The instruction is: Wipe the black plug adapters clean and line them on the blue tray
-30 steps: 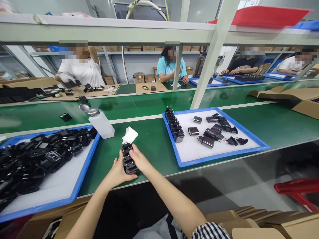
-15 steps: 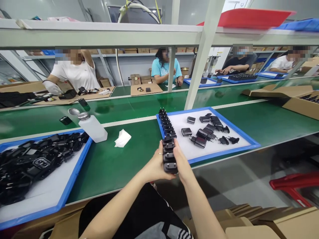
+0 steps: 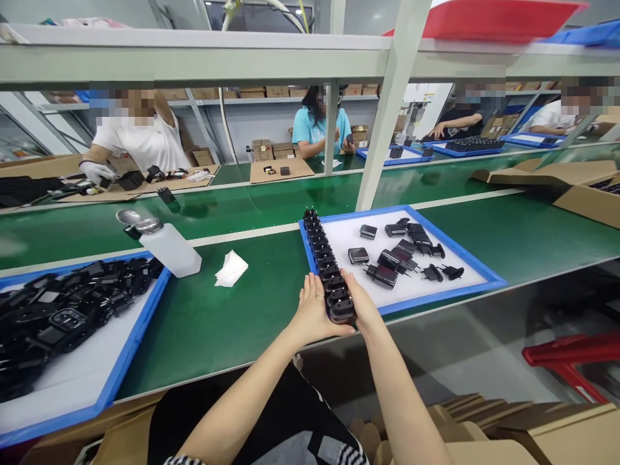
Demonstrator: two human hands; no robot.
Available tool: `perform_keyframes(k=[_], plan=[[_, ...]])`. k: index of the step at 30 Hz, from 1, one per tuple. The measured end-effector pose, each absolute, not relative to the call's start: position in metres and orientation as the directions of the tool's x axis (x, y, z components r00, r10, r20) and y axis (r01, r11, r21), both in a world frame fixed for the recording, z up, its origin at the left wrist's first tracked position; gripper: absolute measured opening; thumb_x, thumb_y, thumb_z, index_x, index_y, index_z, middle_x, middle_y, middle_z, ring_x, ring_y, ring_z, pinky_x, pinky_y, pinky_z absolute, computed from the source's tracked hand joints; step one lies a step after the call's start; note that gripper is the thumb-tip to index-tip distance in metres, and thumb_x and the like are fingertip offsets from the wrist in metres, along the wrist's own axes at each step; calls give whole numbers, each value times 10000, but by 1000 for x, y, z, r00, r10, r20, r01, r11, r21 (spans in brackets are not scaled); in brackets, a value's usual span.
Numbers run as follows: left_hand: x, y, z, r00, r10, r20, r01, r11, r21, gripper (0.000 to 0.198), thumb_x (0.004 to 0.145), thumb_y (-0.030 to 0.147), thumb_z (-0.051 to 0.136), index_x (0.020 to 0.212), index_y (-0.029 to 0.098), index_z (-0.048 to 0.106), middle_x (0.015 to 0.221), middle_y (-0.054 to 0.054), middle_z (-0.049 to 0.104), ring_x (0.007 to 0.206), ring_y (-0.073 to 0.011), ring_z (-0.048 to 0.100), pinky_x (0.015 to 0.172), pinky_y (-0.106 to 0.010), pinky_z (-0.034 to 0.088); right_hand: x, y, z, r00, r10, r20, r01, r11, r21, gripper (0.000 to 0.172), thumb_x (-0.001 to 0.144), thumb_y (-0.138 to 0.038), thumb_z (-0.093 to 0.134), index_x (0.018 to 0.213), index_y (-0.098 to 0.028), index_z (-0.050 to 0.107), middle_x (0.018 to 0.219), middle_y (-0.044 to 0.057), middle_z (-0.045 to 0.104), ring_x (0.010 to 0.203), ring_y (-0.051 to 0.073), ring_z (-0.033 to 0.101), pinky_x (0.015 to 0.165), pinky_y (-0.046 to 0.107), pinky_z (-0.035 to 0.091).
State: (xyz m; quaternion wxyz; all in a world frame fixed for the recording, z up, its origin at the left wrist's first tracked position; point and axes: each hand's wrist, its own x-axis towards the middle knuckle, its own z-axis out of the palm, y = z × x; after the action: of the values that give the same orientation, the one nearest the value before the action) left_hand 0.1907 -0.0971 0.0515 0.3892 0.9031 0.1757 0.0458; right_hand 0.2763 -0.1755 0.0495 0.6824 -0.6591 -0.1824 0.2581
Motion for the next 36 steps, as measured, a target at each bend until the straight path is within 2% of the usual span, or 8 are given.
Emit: perform_keyframes(k=[6, 10, 12, 16, 22, 28, 33, 36], plan=[[177, -118, 35, 807, 586, 71, 358, -582, 730, 1033, 489, 507, 609, 1252, 88, 52, 1343, -205, -3, 1216, -287, -107, 967, -516, 62, 259, -181, 34, 902, 156, 404, 388, 123, -914, 430, 824, -431, 186, 955, -188, 516, 1170, 88, 448, 1112, 191, 363, 912, 422, 291], [173, -126, 22, 814, 563, 142, 331, -652, 682, 789, 634, 377, 520, 1244, 91, 108, 1342, -204, 48, 1219, -282, -93, 961, -528, 79, 242, -196, 23, 680, 325, 657, 702, -31, -711, 351, 774, -449, 350, 977, -197, 485, 1176, 119, 416, 1125, 243, 332, 892, 469, 293], [172, -127, 19, 837, 526, 150, 328, -702, 632, 711, 662, 263, 470, 1248, 73, 116, 1340, -208, 53, 1218, -275, -97, 963, -525, 73, 234, -205, 19, 615, 430, 661, 763, -114, -636, 322, 705, -389, 508, 972, -214, 475, 1197, 117, 388, 1134, 265, 306, 877, 480, 305], [170, -127, 19, 870, 476, 129, 320, -744, 587, 745, 636, 227, 486, 1253, 43, 110, 1339, -214, 38, 1211, -284, -118, 961, -531, 66, 223, -226, 21, 627, 419, 657, 760, -141, -635, 185, 665, -306, 579, 831, -237, 531, 992, 83, 512, 950, 246, 464, 781, 449, 391], [144, -114, 20, 875, 467, 125, 309, -740, 597, 721, 659, 371, 496, 1249, 109, 173, 1348, -176, 61, 1220, -293, -88, 952, -536, 105, 277, -236, 77, 785, 200, 587, 600, -5, -800, 248, 571, -317, 654, 789, -236, 569, 825, 28, 577, 824, 220, 527, 758, 420, 402], [102, -81, 15, 795, 573, 200, 379, -726, 573, 503, 704, 309, 472, 1164, 155, 339, 1347, -128, 97, 1232, -292, -25, 940, -513, 196, 400, -135, 116, 806, 516, 288, 433, -184, -882, 178, 519, -227, 645, 682, -172, 599, 720, 14, 604, 740, 194, 548, 769, 406, 390], [73, -57, 5, 638, 693, 336, 480, -699, 530, 385, 752, 295, 422, 1114, 169, 385, 1336, -120, 137, 1234, -283, 42, 912, -502, 268, 441, -55, 85, 785, 587, 196, 363, -179, -915, 137, 469, -100, 626, 597, -144, 605, 560, -11, 572, 656, 178, 549, 719, 368, 425], [61, -47, -2, 574, 729, 372, 535, -678, 504, 352, 762, 304, 406, 1088, 169, 411, 1326, -119, 171, 1230, -285, 74, 890, -501, 303, 445, -36, 68, 803, 569, 175, 311, -150, -939, 159, 539, -131, 582, 694, -144, 613, 630, -1, 589, 682, 162, 551, 694, 331, 444]])
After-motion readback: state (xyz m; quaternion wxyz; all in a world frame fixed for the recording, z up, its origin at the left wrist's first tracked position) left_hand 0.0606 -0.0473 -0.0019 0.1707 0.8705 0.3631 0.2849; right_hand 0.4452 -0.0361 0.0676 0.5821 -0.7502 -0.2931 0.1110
